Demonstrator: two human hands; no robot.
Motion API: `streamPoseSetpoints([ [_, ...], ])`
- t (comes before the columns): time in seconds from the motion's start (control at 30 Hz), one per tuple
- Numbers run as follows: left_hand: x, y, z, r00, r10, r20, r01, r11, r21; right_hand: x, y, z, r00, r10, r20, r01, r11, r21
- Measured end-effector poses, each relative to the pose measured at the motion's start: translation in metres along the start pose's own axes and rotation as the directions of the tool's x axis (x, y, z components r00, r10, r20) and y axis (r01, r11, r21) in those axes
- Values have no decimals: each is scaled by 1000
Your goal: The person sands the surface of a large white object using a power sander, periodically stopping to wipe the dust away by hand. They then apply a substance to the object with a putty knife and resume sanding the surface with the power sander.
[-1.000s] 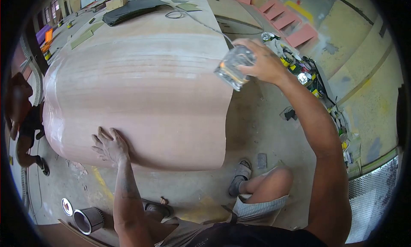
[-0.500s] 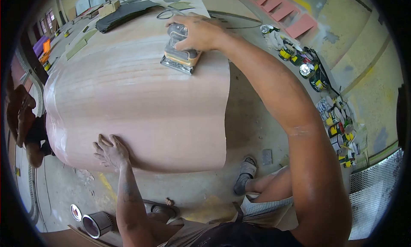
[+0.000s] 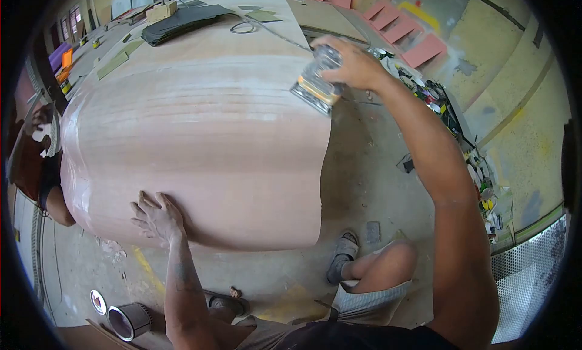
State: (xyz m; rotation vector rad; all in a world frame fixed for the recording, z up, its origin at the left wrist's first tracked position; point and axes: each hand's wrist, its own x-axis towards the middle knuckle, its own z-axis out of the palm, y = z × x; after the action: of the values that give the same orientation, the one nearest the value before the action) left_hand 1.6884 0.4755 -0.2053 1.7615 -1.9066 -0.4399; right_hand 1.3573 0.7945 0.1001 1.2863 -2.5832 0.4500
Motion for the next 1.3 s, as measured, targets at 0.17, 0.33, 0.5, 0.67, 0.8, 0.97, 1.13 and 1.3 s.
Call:
streamPoseSetpoints([
  [0.17,-2,1,-4,1000,1,9,-1,1000,24,46,-26,22,999,26,-23,-26,1000,-6],
  [0.33,0,-4,1,1000,12,3,-12,1000,26,7,-48,20,1000,-25,-14,24,996,-86],
  [0.5,-1,-7,1,1000,23,-3,-23,999,27,-3,-36,25,997,18,-68,-22,999,-48],
  [0.67,0,-6,1,1000,28,-6,-28,1000,5,7,-49,23,990,76,-115,-83,995,-63],
  [0.8,1,-6,2,999,32,-10,-32,999,-4,-14,-64,28,998,9,-57,-15,994,-106],
  [0.97,0,-7,3,999,33,-11,-33,999,-7,-10,-60,35,981,79,-174,-83,996,-13],
  [1.13,0,-4,-2,1000,22,14,-23,999,27,-27,-64,34,991,57,-125,-62,998,-33],
  [1.3,0,-6,2,999,36,-4,-36,999,-15,-69,-55,22,997,-25,-69,19,996,-86],
])
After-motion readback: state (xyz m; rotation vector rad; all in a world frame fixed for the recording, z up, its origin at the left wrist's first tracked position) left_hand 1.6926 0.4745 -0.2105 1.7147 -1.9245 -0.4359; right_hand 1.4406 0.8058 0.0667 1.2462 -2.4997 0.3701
